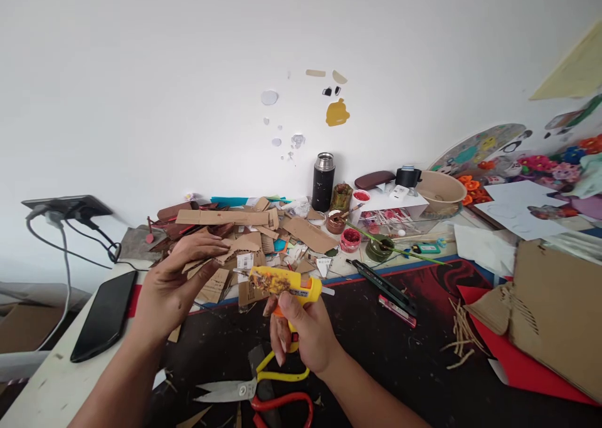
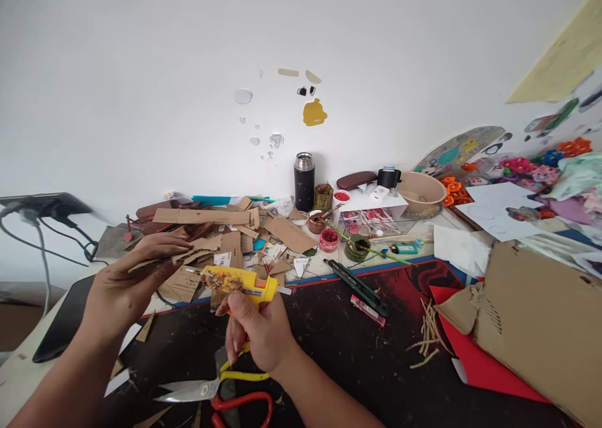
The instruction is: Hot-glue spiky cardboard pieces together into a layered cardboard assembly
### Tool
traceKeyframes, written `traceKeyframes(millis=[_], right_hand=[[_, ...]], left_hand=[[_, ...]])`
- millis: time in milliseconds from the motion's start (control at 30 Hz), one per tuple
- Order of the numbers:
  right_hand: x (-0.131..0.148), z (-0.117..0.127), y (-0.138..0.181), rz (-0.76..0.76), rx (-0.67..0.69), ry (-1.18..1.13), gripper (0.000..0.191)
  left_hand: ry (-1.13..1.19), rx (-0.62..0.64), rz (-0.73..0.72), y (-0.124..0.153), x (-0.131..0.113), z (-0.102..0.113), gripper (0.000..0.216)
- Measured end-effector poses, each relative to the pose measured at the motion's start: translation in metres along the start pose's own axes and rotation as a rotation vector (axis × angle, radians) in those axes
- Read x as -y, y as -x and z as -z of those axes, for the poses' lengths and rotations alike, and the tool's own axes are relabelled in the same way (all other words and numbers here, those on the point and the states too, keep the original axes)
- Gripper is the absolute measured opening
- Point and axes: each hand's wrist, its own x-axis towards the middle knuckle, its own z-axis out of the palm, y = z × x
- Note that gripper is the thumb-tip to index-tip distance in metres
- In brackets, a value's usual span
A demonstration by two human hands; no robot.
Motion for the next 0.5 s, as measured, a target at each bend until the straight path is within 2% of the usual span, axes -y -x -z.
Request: traceKeyframes(millis=[133, 500], right_hand=[[-0.0012, 0.0004, -0.0009, 0.000, -0.031, -0.014, 0.072], [-0.0035, -0.0019, -0.0005, -0.035, -0.009, 0.018, 0.071]], left_hand=[[-0.008, 0.024, -0.001, 0.0007, -0.0033, -0.0014, 0.016], [-0.052, 0.042, -0.097, -0.0010, 0.0025, -0.0023, 0.018]])
